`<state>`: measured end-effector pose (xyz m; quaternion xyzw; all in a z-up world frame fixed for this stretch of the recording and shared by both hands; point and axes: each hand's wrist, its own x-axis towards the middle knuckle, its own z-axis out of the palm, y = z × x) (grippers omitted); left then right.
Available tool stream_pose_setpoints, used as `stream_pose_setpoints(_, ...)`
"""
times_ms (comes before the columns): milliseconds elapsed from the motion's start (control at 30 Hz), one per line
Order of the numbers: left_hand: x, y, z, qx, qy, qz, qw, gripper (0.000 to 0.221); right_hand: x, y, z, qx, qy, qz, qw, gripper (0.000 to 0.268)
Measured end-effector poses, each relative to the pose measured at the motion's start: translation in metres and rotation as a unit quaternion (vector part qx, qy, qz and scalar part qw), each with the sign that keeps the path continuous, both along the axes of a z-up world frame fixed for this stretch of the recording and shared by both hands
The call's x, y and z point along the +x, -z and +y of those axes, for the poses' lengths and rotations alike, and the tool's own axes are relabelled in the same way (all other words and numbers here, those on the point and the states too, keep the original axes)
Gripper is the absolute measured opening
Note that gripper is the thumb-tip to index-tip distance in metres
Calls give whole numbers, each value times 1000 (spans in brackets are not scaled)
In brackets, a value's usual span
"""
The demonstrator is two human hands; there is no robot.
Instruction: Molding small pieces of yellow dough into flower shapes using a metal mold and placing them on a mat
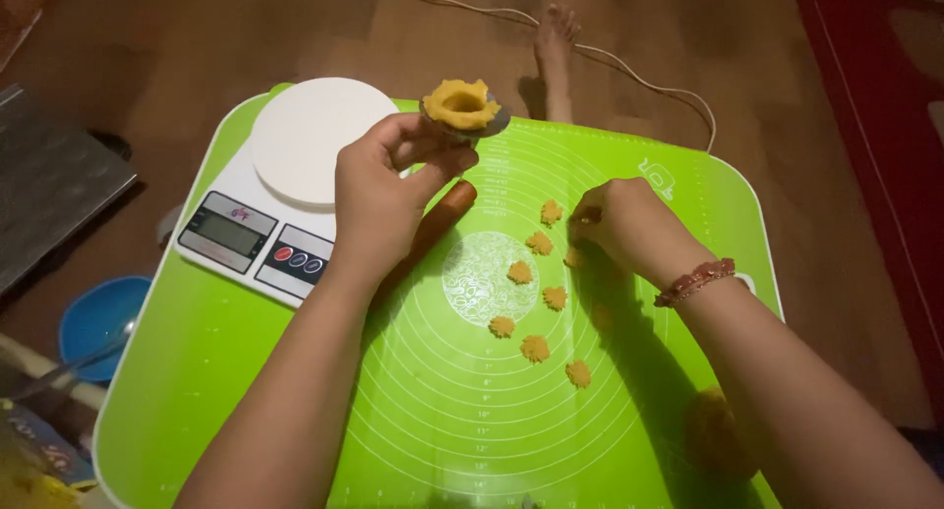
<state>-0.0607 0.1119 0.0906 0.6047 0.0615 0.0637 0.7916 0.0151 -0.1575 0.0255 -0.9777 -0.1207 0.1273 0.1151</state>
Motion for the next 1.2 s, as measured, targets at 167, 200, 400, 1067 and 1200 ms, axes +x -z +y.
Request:
stream_pose_setpoints(167, 4, 30, 3, 25, -4, -73, 997, 37, -2, 8, 4, -2, -18, -22, 1000, 12)
stream_pose_setpoints(200, 1, 30, 0, 19, -2, -77, 997, 36, 2, 17, 1, 0, -19, -34, 999, 11)
stream_pose_setpoints(400, -26, 10, 18, 7, -34, -76, 997, 29, -14, -31, -26, 188, 24, -69, 980, 21)
stream_pose_setpoints(1067, -30, 24, 26, 67, -27, -73, 995, 28, -250, 43, -38, 98, 43, -13, 994, 30)
stream_pose_setpoints(1200, -29, 25, 26, 88, -24, -89, 992, 29, -253, 23, -25, 109, 72, -8, 991, 14)
